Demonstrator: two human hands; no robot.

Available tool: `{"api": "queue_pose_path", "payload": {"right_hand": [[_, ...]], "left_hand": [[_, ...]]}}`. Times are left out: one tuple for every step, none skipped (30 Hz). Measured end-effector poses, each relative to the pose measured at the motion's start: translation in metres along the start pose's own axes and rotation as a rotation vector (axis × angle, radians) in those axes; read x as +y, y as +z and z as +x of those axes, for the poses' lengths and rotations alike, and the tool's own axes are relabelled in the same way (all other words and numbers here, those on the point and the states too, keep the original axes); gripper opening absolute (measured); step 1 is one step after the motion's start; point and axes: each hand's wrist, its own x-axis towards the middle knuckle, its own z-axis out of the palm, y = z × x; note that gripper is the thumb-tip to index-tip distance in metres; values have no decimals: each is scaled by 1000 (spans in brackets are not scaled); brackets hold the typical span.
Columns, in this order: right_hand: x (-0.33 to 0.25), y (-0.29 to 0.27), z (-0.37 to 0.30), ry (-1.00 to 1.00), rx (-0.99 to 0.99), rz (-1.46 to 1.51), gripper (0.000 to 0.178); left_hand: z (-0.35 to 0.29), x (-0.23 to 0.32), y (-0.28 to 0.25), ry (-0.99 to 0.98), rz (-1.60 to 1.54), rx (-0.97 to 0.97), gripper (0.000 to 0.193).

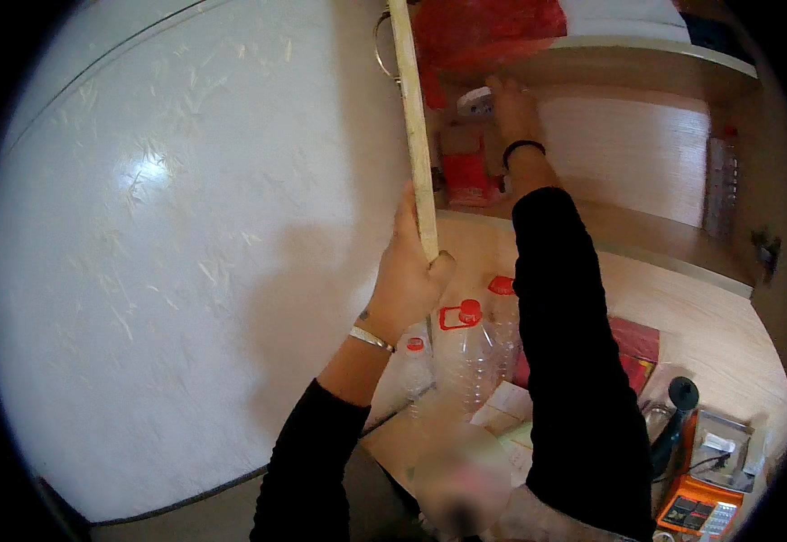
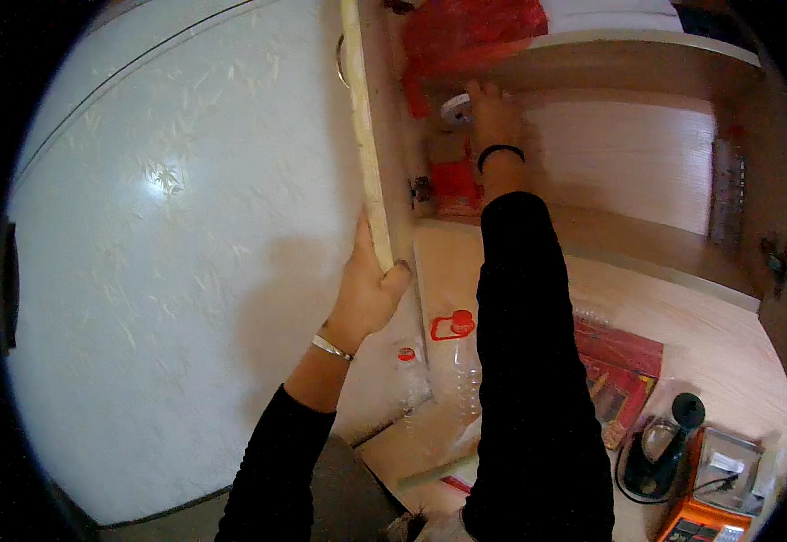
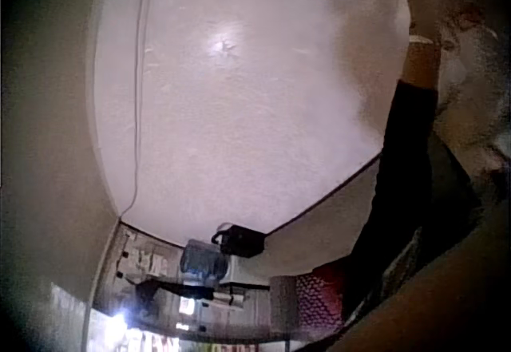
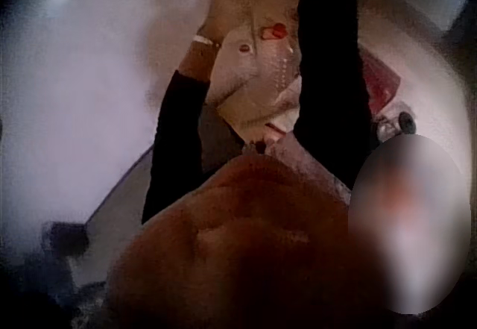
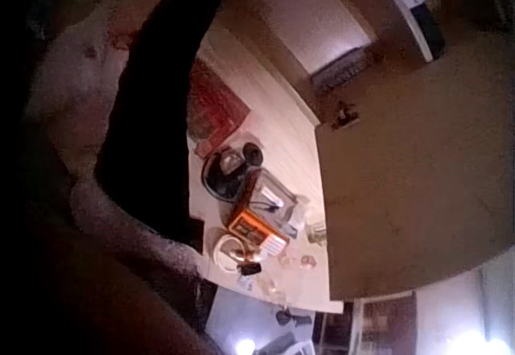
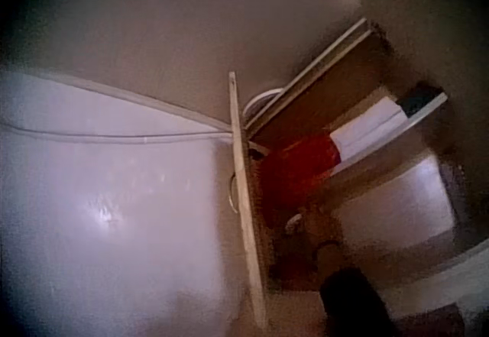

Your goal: The person uses adhesive tape to secure a white cord or wire to the ceiling surface in a small room. They repeatedly apply tape, smooth it down, and adjust the cord's position while working overhead.

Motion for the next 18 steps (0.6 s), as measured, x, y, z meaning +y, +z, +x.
{"api": "queue_pose_path", "payload": {"right_hand": [[-4,10,-2,6,-25,-27,32],[-2,23,-3,13,-50,-67,34],[0,35,-2,24,-75,-49,37],[11,52,1,34,-99,-41,40],[8,57,-1,40,-130,-22,43],[8,61,-8,60,-174,70,47],[4,63,-20,74,-225,168,50],[-2,60,-28,90,-276,263,54],[-4,62,-30,88,-291,337,55],[11,59,-28,85,-296,374,56],[23,53,-30,40,-192,418,55],[35,45,-35,-14,-93,449,54],[36,33,-57,-116,118,498,51],[22,18,-99,-95,122,726,46],[9,-4,-140,-78,133,946,41],[13,-37,-187,-76,69,889,39],[18,-73,-240,-73,3,752,39],[5,-138,-268,-11,-167,823,41]], "left_hand": [[-1,-1,0,15,10,5,82],[0,-3,2,33,8,7,82],[2,-7,2,54,19,12,82],[4,-8,4,76,20,16,82],[2,-10,2,90,30,24,81],[1,-8,2,68,24,19,82],[0,-4,2,37,22,20,82],[-1,-2,2,8,18,19,82],[-1,-3,1,1,22,21,82],[3,3,5,11,-7,25,82],[6,8,10,16,-34,28,82],[8,12,16,9,-59,21,81],[10,14,16,0,-65,14,80],[7,8,9,-29,-36,4,79],[4,4,5,-21,0,19,80],[3,1,7,-5,20,32,81],[1,-5,8,14,47,41,82],[2,-7,6,10,101,44,83]]}}
